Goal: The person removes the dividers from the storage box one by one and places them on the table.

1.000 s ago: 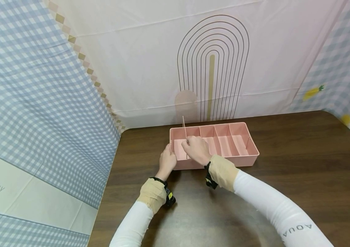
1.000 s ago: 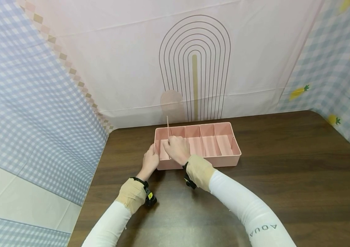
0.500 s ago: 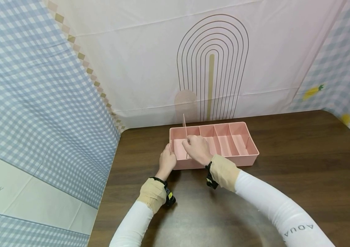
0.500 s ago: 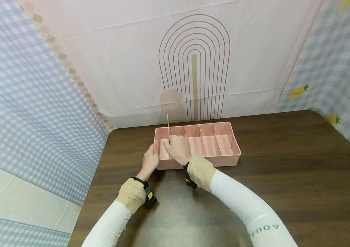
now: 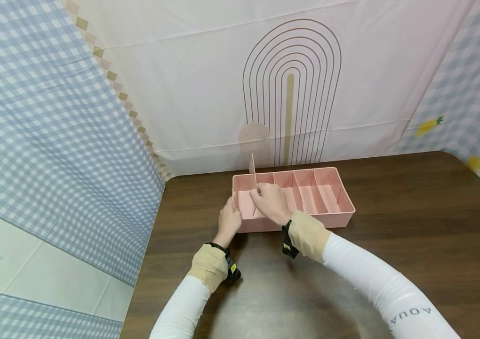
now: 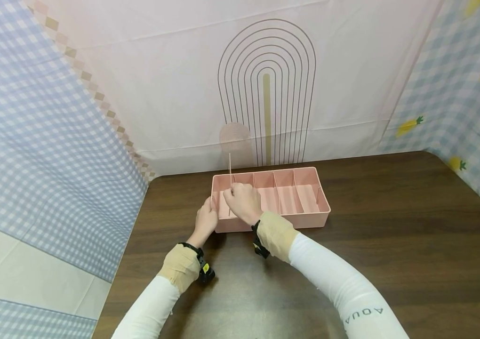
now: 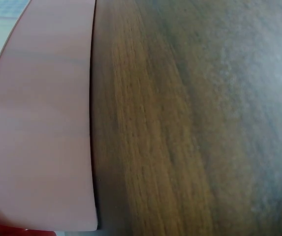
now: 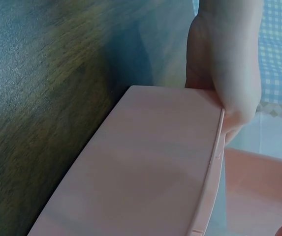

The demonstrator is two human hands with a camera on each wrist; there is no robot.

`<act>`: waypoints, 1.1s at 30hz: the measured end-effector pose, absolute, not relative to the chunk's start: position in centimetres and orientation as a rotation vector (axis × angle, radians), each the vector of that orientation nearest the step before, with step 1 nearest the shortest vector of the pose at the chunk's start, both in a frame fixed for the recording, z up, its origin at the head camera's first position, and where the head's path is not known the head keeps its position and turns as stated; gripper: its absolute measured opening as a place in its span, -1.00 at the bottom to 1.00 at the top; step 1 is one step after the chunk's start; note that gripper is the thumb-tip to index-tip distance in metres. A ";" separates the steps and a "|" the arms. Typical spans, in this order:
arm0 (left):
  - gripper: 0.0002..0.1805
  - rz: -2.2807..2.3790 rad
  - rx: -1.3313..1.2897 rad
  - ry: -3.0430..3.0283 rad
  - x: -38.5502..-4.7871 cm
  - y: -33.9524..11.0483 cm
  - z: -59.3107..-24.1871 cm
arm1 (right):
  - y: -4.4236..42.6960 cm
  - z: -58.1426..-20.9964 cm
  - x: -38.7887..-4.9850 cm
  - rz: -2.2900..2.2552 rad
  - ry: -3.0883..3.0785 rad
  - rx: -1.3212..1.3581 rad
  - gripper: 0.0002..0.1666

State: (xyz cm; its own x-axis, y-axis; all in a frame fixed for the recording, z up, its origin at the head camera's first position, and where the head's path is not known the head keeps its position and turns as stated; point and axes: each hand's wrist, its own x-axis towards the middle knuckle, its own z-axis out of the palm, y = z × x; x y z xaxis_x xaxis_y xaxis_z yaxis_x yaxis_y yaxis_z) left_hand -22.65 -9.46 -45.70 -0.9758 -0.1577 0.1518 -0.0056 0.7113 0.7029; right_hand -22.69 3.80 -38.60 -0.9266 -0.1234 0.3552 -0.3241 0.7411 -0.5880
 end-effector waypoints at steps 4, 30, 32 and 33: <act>-0.56 -1.121 0.136 -2.716 -22.6 -9.4 -45.7 | 3.8 -38.5 -22.6 0.999 -2.645 0.355 -0.63; -0.55 -1.167 0.148 -2.707 -22.7 -9.4 -45.7 | 5.0 -38.6 -20.0 1.289 -2.451 0.488 -0.62; -0.55 -1.163 0.149 -2.707 -22.7 -9.4 -45.7 | 5.1 -38.6 -19.7 1.302 -2.464 0.484 -0.62; -0.55 -1.163 0.151 -2.708 -22.7 -9.4 -45.7 | 5.1 -38.6 -19.6 1.312 -2.472 0.478 -0.62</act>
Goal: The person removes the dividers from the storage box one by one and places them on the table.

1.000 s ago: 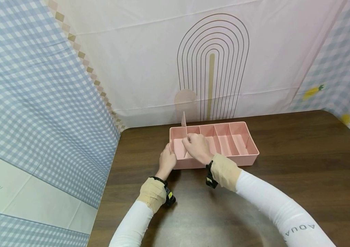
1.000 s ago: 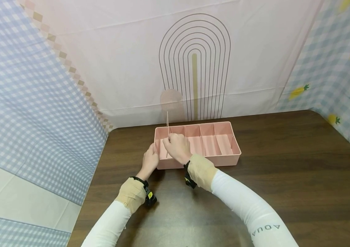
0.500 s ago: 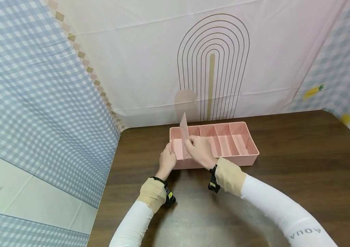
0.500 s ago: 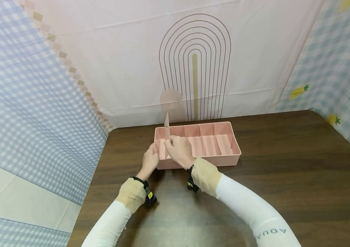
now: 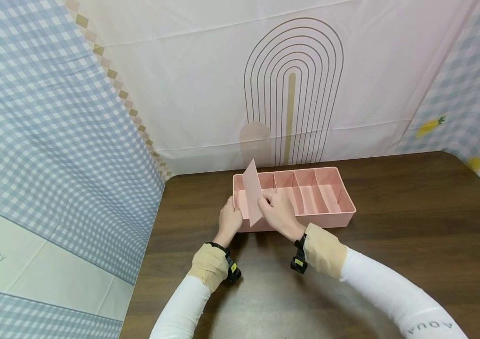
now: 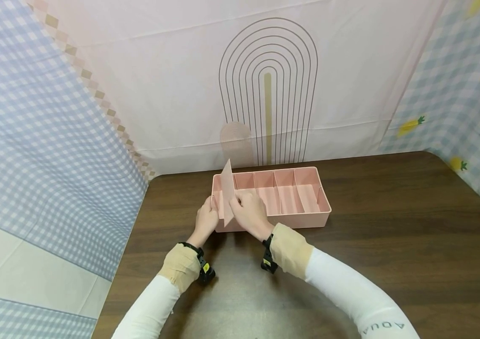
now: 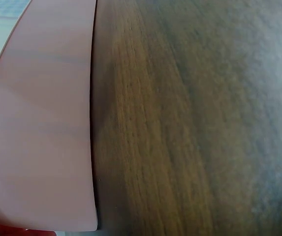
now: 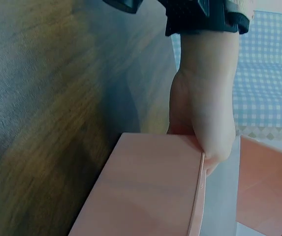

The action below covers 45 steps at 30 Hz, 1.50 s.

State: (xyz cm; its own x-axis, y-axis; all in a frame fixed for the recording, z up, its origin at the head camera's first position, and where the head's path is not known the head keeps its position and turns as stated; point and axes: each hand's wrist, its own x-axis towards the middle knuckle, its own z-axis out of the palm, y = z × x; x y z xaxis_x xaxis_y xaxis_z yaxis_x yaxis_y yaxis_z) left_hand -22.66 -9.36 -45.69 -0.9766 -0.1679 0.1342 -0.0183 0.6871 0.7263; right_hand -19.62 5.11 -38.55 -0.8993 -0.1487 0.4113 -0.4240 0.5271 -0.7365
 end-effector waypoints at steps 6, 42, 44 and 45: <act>-0.54 -1.157 0.155 -2.718 -22.6 -9.3 -45.6 | 5.6 -38.4 -18.8 1.364 -2.547 0.415 -0.58; -0.49 -1.187 0.168 -2.740 -22.5 -9.4 -45.5 | 7.4 -38.6 -15.0 1.552 -2.588 0.521 -0.57; -0.49 -1.187 0.169 -2.739 -22.6 -9.4 -45.5 | 7.5 -38.6 -14.8 1.557 -2.586 0.532 -0.58; -0.49 -1.187 0.170 -2.738 -22.6 -9.4 -45.5 | 7.6 -38.6 -14.7 1.554 -2.585 0.537 -0.58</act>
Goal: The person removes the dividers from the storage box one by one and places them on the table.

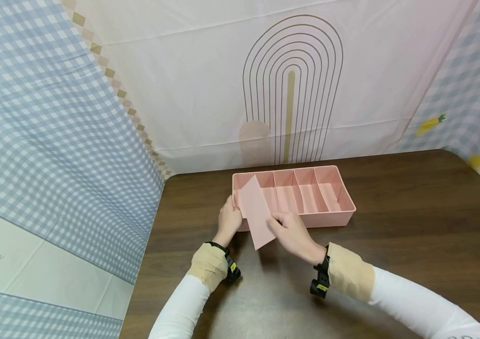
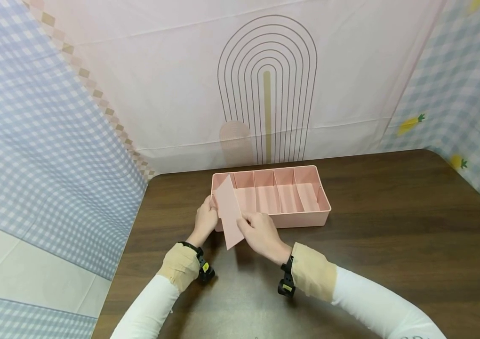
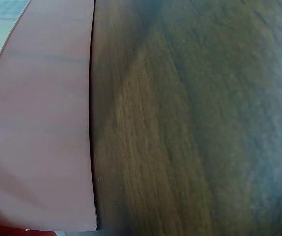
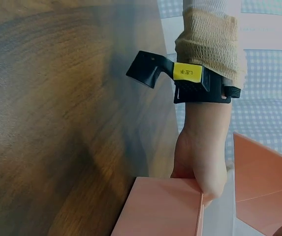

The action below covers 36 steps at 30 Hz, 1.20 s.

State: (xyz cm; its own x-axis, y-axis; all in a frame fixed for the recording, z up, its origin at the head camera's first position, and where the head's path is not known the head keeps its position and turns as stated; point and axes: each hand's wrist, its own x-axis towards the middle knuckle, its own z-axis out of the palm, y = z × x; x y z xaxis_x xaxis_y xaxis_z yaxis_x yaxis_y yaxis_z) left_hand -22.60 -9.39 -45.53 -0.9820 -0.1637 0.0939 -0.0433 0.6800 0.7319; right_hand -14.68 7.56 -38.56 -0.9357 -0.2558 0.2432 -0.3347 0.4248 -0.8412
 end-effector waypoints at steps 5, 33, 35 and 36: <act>-0.51 -1.165 0.155 -2.734 -22.5 -9.4 -45.5 | 7.7 -38.6 -14.0 1.511 -2.584 0.555 -0.59; -0.57 -1.169 0.173 -2.761 -22.7 -9.5 -45.5 | 8.5 -39.7 -11.9 1.477 -2.635 0.613 -0.60; -0.55 -1.170 0.171 -2.764 -22.7 -9.5 -45.5 | 8.6 -39.7 -11.8 1.469 -2.635 0.619 -0.60; -0.55 -1.170 0.170 -2.766 -22.6 -9.5 -45.5 | 8.6 -39.7 -11.8 1.464 -2.636 0.619 -0.60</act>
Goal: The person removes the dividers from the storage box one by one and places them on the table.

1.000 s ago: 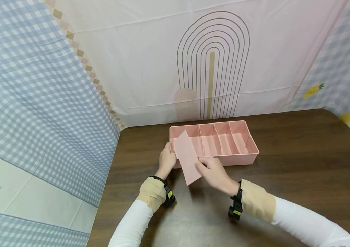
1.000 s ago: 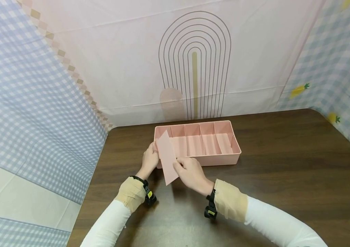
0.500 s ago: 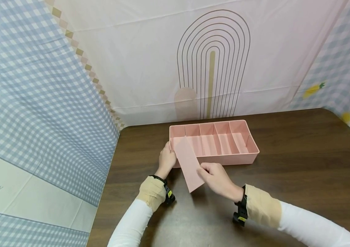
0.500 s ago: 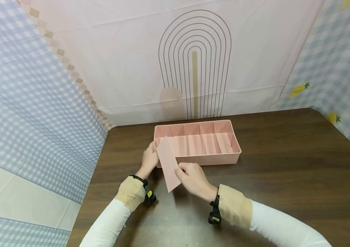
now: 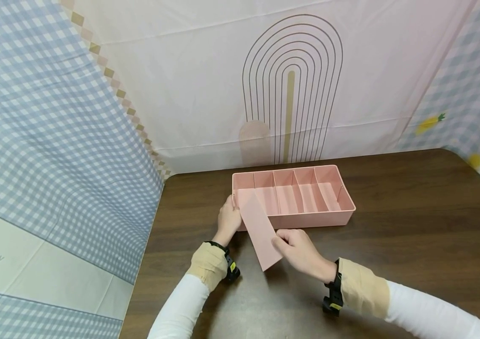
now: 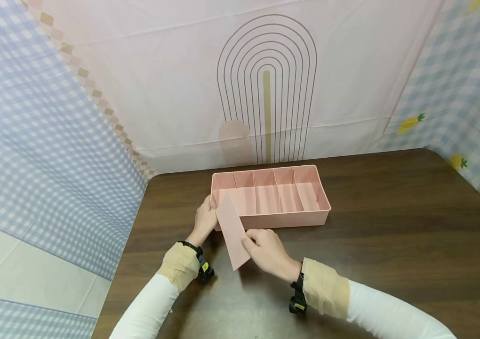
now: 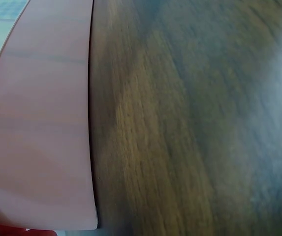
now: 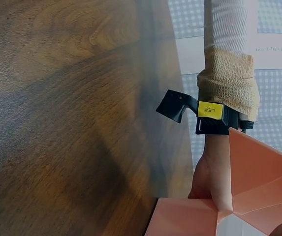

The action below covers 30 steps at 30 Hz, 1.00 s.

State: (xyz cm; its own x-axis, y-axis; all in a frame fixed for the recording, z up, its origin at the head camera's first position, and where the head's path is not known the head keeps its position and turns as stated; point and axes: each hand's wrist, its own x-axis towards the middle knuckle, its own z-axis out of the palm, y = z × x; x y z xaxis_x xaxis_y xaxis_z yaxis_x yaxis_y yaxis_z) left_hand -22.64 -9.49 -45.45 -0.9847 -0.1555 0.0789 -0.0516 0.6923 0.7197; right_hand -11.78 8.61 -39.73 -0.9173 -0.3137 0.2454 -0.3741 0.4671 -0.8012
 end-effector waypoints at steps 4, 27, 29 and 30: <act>-0.54 -1.156 0.164 -2.767 -22.7 -9.5 -45.5 | 8.7 -39.8 -11.6 1.460 -2.634 0.618 -0.60; -0.56 -1.106 0.145 -2.789 -22.9 -9.5 -45.5 | 9.2 -41.2 -10.3 1.456 -2.643 0.641 -0.58; -0.55 -1.106 0.151 -2.790 -22.8 -9.5 -45.5 | 9.3 -41.5 -10.1 1.460 -2.662 0.641 -0.58; -0.55 -1.108 0.152 -2.788 -22.8 -9.5 -45.6 | 9.3 -41.6 -10.0 1.464 -2.673 0.643 -0.58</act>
